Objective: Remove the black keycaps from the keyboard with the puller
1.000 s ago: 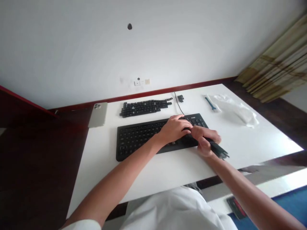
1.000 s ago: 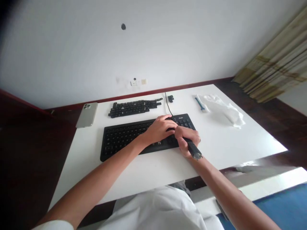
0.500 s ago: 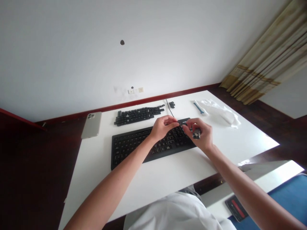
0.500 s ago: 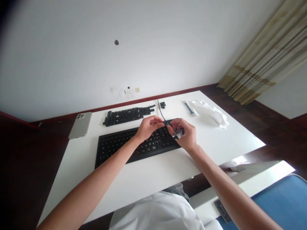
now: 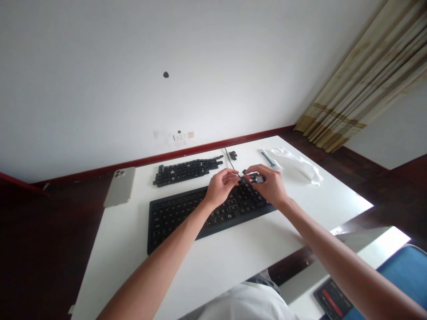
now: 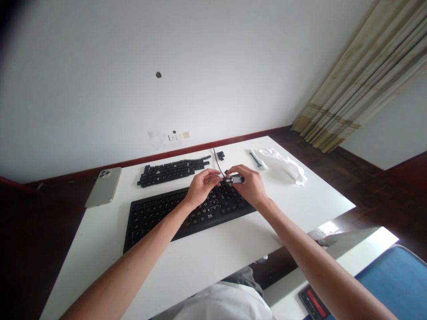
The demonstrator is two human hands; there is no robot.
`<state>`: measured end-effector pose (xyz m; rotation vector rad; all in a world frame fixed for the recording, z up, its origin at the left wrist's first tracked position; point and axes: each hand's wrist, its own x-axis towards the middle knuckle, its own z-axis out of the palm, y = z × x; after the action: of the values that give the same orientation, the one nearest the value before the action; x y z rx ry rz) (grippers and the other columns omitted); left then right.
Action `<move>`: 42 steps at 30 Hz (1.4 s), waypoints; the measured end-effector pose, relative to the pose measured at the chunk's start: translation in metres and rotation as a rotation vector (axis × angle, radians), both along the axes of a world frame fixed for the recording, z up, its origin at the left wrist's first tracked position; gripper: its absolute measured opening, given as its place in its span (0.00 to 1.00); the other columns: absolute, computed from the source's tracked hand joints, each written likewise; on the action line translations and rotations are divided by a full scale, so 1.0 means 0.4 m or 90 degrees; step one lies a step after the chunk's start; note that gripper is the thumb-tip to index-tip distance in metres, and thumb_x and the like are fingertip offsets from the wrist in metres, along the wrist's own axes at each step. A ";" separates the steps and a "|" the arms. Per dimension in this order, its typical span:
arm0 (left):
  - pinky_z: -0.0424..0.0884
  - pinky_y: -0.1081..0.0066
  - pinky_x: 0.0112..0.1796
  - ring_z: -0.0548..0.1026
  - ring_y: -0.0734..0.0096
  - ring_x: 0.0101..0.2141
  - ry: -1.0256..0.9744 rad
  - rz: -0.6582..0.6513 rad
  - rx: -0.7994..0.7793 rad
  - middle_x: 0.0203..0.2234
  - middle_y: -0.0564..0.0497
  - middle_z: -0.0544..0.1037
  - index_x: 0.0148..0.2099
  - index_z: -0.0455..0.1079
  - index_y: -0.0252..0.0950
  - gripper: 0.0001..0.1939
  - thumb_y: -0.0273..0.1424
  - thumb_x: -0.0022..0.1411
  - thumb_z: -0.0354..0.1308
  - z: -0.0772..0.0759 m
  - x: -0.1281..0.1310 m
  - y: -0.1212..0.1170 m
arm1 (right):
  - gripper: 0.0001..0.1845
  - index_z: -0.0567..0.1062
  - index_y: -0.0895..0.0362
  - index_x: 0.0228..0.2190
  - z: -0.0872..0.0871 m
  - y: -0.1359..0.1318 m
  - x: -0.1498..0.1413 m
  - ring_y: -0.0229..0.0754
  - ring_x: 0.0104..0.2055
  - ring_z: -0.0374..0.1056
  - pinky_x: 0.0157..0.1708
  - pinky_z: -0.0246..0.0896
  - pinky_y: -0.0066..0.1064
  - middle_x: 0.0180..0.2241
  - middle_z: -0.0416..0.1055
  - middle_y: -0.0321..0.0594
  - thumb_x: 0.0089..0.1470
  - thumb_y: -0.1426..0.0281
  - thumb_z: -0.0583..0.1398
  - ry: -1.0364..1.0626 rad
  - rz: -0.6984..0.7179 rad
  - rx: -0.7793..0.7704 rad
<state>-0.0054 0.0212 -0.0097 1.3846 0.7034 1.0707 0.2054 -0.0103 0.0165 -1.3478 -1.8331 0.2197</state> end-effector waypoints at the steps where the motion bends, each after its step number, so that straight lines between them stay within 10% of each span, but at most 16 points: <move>1: 0.79 0.66 0.42 0.82 0.67 0.35 0.015 0.001 0.007 0.36 0.46 0.84 0.49 0.77 0.34 0.12 0.36 0.67 0.67 0.001 0.000 -0.002 | 0.09 0.84 0.51 0.41 0.000 0.033 0.017 0.50 0.43 0.79 0.46 0.72 0.38 0.42 0.84 0.41 0.60 0.64 0.66 -0.009 -0.034 -0.027; 4: 0.80 0.66 0.42 0.82 0.67 0.36 0.063 -0.007 0.033 0.35 0.47 0.83 0.48 0.76 0.34 0.09 0.32 0.68 0.64 0.004 0.000 -0.008 | 0.11 0.86 0.53 0.39 -0.010 0.145 0.064 0.51 0.37 0.79 0.41 0.70 0.37 0.34 0.84 0.42 0.55 0.61 0.69 -0.034 -0.179 -0.120; 10: 0.80 0.67 0.43 0.82 0.67 0.38 0.133 -0.009 0.071 0.37 0.46 0.84 0.48 0.77 0.35 0.08 0.30 0.70 0.60 0.009 -0.003 -0.014 | 0.12 0.86 0.53 0.38 -0.060 0.277 0.089 0.48 0.32 0.76 0.34 0.62 0.33 0.30 0.83 0.41 0.56 0.61 0.68 -0.140 -0.167 -0.183; 42: 0.79 0.66 0.44 0.82 0.65 0.39 0.175 -0.008 0.082 0.38 0.47 0.85 0.46 0.79 0.36 0.08 0.30 0.69 0.60 0.028 -0.006 -0.020 | 0.12 0.86 0.54 0.41 -0.056 0.303 0.051 0.51 0.41 0.79 0.42 0.68 0.35 0.42 0.85 0.45 0.58 0.62 0.68 -0.215 -0.058 -0.106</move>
<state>-0.0077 0.0131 0.0015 1.6655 0.8346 0.9370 0.2258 0.1110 -0.0058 -1.6612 -2.0589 0.1017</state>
